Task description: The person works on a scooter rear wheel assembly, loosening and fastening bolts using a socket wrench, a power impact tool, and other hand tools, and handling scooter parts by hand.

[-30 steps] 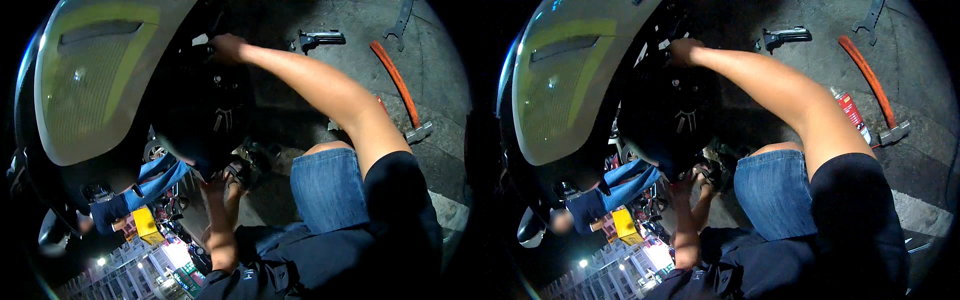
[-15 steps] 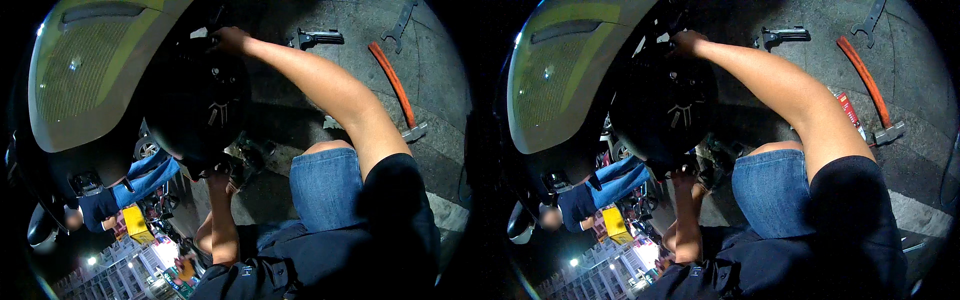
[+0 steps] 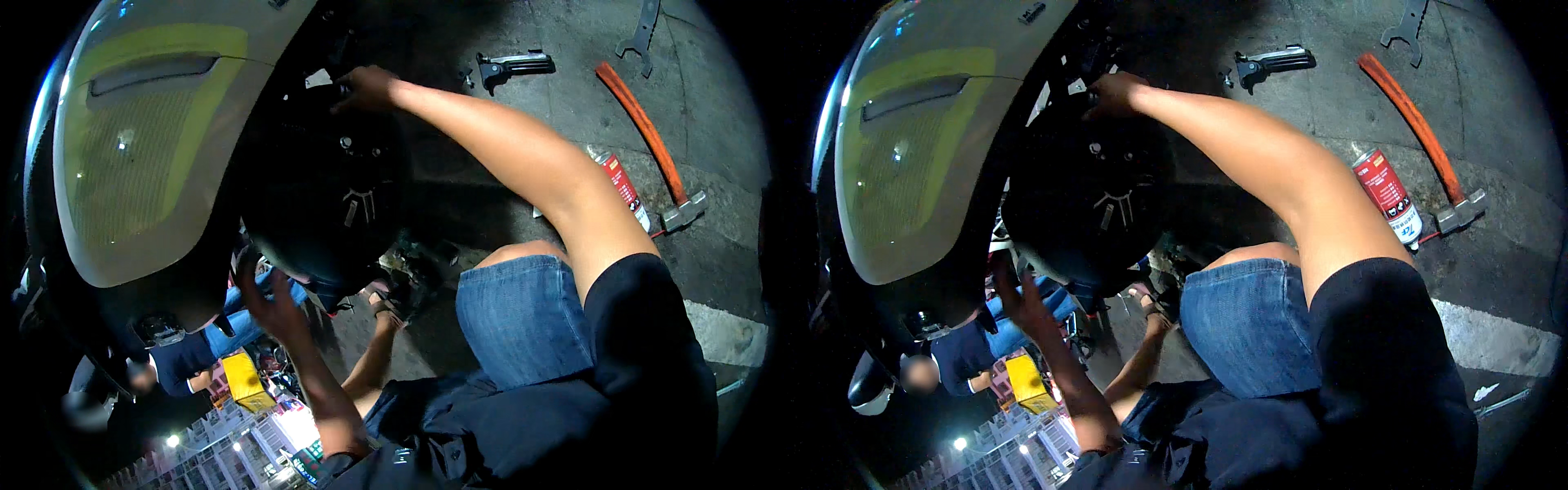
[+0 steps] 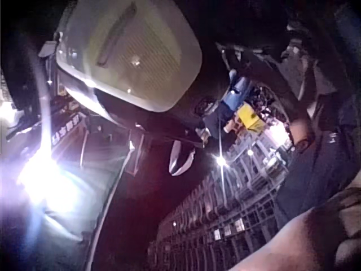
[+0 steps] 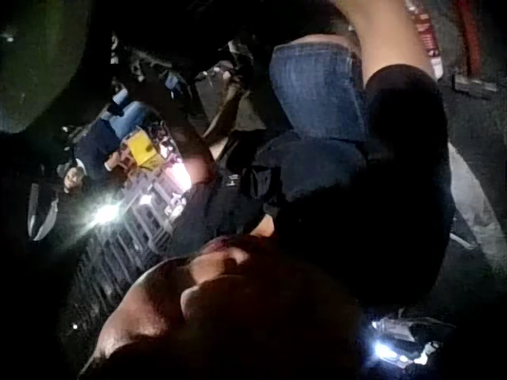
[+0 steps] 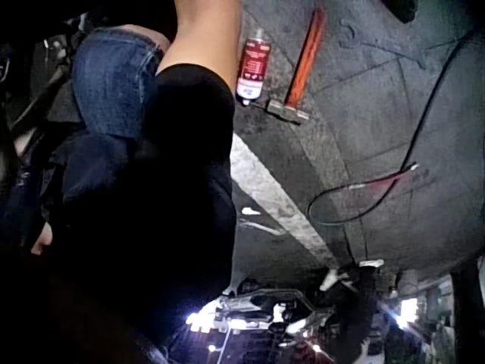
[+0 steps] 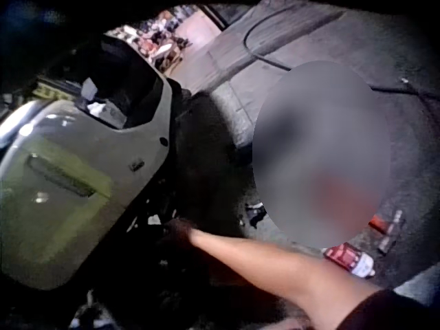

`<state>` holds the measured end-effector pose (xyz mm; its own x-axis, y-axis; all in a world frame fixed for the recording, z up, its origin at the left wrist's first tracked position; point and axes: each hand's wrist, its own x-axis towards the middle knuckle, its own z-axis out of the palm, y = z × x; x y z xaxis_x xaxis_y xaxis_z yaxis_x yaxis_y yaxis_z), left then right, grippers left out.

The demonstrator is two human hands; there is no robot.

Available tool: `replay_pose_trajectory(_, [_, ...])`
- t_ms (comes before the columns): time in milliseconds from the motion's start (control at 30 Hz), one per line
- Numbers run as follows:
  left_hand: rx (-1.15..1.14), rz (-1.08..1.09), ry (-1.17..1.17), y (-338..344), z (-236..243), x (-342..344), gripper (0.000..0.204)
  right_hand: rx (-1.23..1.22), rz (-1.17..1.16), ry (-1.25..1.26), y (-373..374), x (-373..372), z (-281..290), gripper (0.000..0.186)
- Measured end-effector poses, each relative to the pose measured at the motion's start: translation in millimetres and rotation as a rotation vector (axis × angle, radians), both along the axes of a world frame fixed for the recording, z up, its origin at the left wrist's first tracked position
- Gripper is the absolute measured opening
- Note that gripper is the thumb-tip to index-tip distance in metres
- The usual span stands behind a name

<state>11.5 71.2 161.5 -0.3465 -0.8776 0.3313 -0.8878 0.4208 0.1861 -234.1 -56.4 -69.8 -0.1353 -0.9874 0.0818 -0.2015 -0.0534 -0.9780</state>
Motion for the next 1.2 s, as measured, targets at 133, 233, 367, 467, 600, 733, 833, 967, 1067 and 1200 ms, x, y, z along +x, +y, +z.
replay_pose_trajectory(133, [-0.036,-0.110,-0.608,-74,-24,-56,0.053,-0.001,0.017,-0.047,-1,2,4,0.068])
replay_pose_trajectory(233, [0.316,0.127,-0.782,-135,-34,-74,0.059,0.021,0.039,-0.001,-4,7,3,0.064])
replay_pose_trajectory(367, [0.673,0.011,-0.774,-191,-51,-62,0.056,0.031,-0.077,-0.038,21,9,6,0.057])
replay_pose_trajectory(467, [0.714,0.034,-0.744,-204,-56,-47,0.056,-0.018,-0.214,-0.119,52,24,8,0.054])
replay_pose_trajectory(600, [0.740,0.038,-0.708,-208,-54,-43,0.055,0.067,-0.130,0.023,99,27,-34,0.043])
replay_pose_trajectory(733, [0.763,0.026,-0.673,-211,-59,-40,0.054,0.096,-0.225,0.388,88,0,-101,0.021])
replay_pose_trajectory(833, [0.767,0.029,-0.679,-211,-56,-41,0.054,0.164,-0.302,0.620,65,-20,-117,0.014])
replay_pose_trajectory(967, [0.793,-0.007,-0.664,-208,-69,-46,0.053,0.339,-0.200,0.815,64,-29,-148,0.016])
replay_pose_trajectory(1067, [0.769,-0.009,-0.667,-207,-60,-46,0.053,0.325,-0.095,0.864,55,-34,-143,0.016])
replay_pose_trajectory(1200, [0.756,-0.031,-0.681,-208,-61,-55,0.052,0.309,0.018,0.770,80,-53,-130,0.019])
